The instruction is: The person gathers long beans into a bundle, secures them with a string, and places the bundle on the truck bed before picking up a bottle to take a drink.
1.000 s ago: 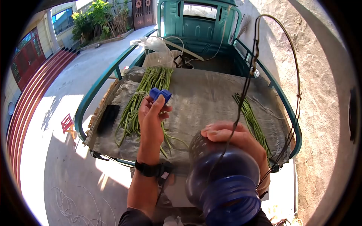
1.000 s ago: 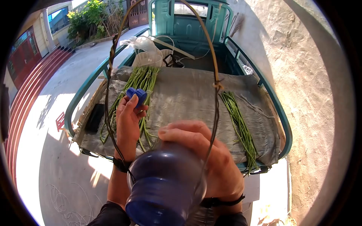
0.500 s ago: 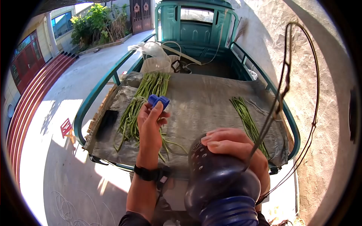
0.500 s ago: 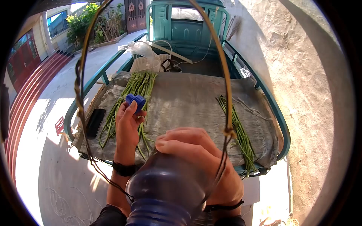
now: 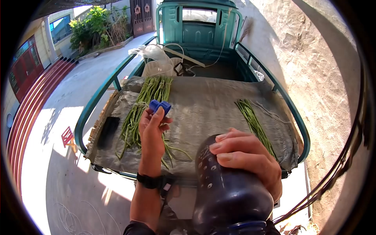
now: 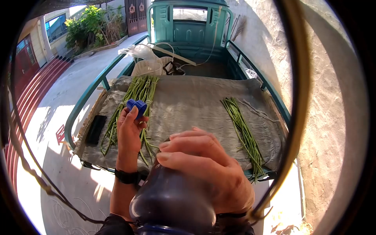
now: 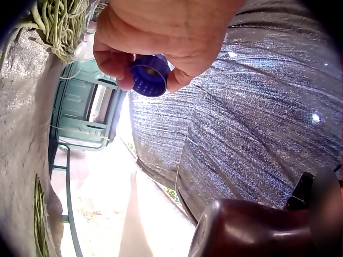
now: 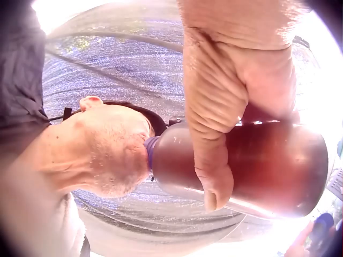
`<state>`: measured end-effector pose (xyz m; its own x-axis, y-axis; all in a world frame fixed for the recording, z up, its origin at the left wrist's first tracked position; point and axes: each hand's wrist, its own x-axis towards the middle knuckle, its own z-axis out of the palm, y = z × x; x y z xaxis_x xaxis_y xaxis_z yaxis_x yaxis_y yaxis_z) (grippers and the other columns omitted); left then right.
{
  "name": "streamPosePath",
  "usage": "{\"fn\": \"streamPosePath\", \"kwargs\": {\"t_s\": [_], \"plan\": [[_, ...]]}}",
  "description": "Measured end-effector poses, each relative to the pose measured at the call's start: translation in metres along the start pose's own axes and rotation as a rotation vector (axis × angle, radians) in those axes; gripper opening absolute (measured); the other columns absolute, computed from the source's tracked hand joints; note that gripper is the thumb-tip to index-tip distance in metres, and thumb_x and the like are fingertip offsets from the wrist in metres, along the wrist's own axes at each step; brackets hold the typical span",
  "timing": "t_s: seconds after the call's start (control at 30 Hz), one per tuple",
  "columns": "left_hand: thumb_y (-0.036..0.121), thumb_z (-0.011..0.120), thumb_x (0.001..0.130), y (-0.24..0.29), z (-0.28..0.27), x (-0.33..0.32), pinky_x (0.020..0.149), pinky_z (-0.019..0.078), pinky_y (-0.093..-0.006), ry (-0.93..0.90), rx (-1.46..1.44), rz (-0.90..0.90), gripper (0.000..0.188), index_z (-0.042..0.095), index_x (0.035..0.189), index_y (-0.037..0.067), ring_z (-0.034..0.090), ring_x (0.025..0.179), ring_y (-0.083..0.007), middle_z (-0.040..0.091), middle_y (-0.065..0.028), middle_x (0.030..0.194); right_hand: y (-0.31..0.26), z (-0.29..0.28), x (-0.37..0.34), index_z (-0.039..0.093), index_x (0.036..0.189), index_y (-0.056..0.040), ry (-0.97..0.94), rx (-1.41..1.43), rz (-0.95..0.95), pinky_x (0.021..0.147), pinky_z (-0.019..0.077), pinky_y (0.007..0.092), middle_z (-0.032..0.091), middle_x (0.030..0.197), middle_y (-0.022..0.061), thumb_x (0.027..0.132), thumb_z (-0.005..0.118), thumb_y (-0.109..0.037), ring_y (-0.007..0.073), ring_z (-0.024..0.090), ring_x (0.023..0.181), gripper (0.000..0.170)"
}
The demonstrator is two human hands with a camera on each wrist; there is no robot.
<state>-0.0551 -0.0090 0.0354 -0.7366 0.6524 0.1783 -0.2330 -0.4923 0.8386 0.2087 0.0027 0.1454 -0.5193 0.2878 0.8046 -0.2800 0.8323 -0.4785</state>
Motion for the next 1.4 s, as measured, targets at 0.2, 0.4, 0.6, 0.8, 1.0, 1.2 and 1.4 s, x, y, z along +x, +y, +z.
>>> {"fn": "streamPosePath", "kwargs": {"t_s": [0.2,0.4,0.6,0.8,1.0,1.2,1.4], "plan": [[0.033,0.076,0.097,0.002,0.001,-0.003,0.069,0.0485,-0.0262,0.005,0.016,-0.010,0.037,0.062,0.117,0.006,0.069,0.081,-0.0132,0.067,-0.0022,0.099,-0.004,-0.009,-0.001,0.071,0.119,-0.0120,-0.027,-0.041,0.036,0.112,0.0451,0.0552,0.073,0.119,0.0118,0.083,0.084,-0.021,0.0319,0.069,0.119,0.039],[0.032,0.075,0.098,0.000,0.001,-0.002,0.066,0.0495,-0.0255,0.003,0.020,-0.009,0.032,0.061,0.116,0.009,0.069,0.080,-0.0129,0.069,-0.0017,0.099,-0.005,-0.013,0.001,0.073,0.121,-0.0149,-0.009,-0.041,0.028,0.111,0.0467,0.0531,0.073,0.122,0.0085,0.081,0.085,-0.015,0.0299,0.070,0.119,0.042],[0.031,0.074,0.099,-0.002,0.000,-0.001,0.065,0.0506,-0.0253,-0.008,0.017,-0.007,0.030,0.060,0.116,0.011,0.069,0.079,-0.0131,0.070,-0.0014,0.099,-0.009,-0.015,0.002,0.074,0.118,-0.0160,0.025,-0.054,0.038,0.110,0.0471,0.0528,0.074,0.120,0.0079,0.078,0.086,-0.015,0.0297,0.070,0.119,0.041],[0.031,0.074,0.099,-0.003,0.001,-0.002,0.064,0.0507,-0.0250,-0.013,0.022,-0.015,0.030,0.060,0.116,0.011,0.070,0.079,-0.0126,0.070,-0.0009,0.099,-0.012,-0.014,0.002,0.075,0.115,-0.0171,0.062,-0.055,0.056,0.112,0.0459,0.0523,0.075,0.119,0.0069,0.079,0.085,-0.015,0.0290,0.070,0.120,0.038],[0.031,0.074,0.099,-0.003,0.003,-0.002,0.064,0.0507,-0.0250,-0.011,0.031,-0.014,0.030,0.060,0.116,0.010,0.070,0.079,-0.0127,0.070,-0.0012,0.099,-0.011,-0.014,0.001,0.076,0.114,-0.0178,0.099,-0.055,0.054,0.114,0.0443,0.0520,0.075,0.119,0.0065,0.080,0.084,-0.015,0.0285,0.069,0.120,0.036],[0.031,0.074,0.099,-0.005,0.002,-0.001,0.064,0.0507,-0.0251,-0.012,0.027,-0.015,0.031,0.059,0.117,0.011,0.070,0.078,-0.0132,0.070,-0.0018,0.099,-0.011,-0.013,0.000,0.076,0.113,-0.0174,0.145,-0.057,0.064,0.115,0.0435,0.0517,0.075,0.119,0.0067,0.080,0.083,-0.013,0.0294,0.069,0.122,0.034],[0.031,0.074,0.099,-0.003,0.002,-0.003,0.065,0.0511,-0.0249,-0.011,0.010,-0.018,0.032,0.059,0.119,0.011,0.070,0.078,-0.0135,0.070,-0.0016,0.099,-0.015,-0.011,0.000,0.077,0.112,-0.0173,0.180,-0.061,0.079,0.116,0.0426,0.0515,0.075,0.120,0.0069,0.081,0.082,-0.014,0.0306,0.068,0.124,0.031]]}}
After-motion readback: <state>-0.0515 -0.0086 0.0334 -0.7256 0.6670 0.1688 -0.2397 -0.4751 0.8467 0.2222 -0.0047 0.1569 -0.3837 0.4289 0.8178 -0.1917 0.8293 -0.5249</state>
